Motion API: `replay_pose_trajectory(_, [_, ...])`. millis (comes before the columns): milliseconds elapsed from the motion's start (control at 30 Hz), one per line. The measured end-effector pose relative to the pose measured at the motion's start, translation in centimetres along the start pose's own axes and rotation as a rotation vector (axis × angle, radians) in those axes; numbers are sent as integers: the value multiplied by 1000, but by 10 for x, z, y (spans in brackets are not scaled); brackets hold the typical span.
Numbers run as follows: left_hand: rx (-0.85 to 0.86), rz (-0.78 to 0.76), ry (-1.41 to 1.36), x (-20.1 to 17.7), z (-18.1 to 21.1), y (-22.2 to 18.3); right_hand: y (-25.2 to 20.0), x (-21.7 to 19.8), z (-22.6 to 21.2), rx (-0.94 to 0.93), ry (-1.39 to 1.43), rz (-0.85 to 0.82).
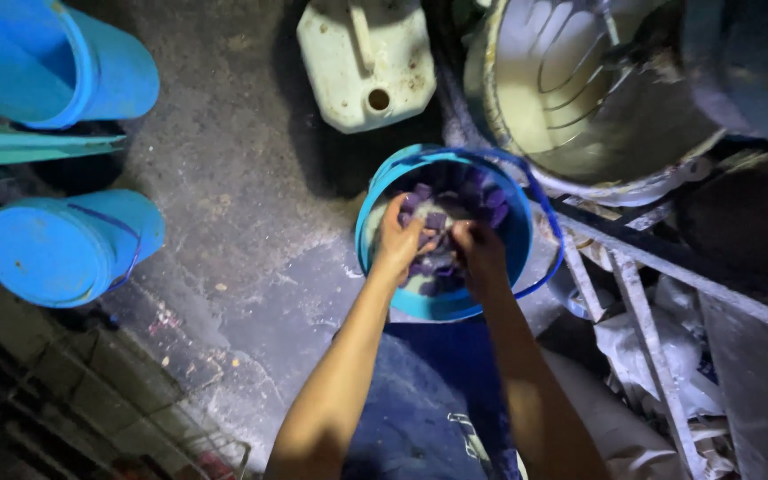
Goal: Filling a bucket with water and washing purple dough pieces by hand.
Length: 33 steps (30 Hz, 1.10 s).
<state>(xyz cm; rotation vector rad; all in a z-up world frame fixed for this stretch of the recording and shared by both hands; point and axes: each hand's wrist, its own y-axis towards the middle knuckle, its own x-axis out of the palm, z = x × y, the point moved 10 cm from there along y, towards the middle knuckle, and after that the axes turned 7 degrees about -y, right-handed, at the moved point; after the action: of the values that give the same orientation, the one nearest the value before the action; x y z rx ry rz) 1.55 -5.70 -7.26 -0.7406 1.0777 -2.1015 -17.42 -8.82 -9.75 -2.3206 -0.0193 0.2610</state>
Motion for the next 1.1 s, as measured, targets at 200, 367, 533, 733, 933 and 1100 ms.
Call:
replay_pose_trajectory(200, [638,-66,619,-2,41,-41,-36,-1,-31,1,156,-41])
replay_pose_trajectory(367, [255,-243,788,1,-4,-30,-40,14,-32,-363,-595,11])
replay_pose_trajectory(533, [315,-119,782,-11,-3,-22,-41,10,-19,-523,-1030,99])
replay_pose_trajectory(733, [731,32,752,-16,38,-63,-61,6,-123,-997,-1049,197])
replay_pose_trajectory(933, [170,10,647,-20,4,19,79,-13,-35,-191,-1039,-180])
replay_pose_trajectory(1100, [-2,-5,650,-19,-94,121,100,-2,-5,-165,-855,-294])
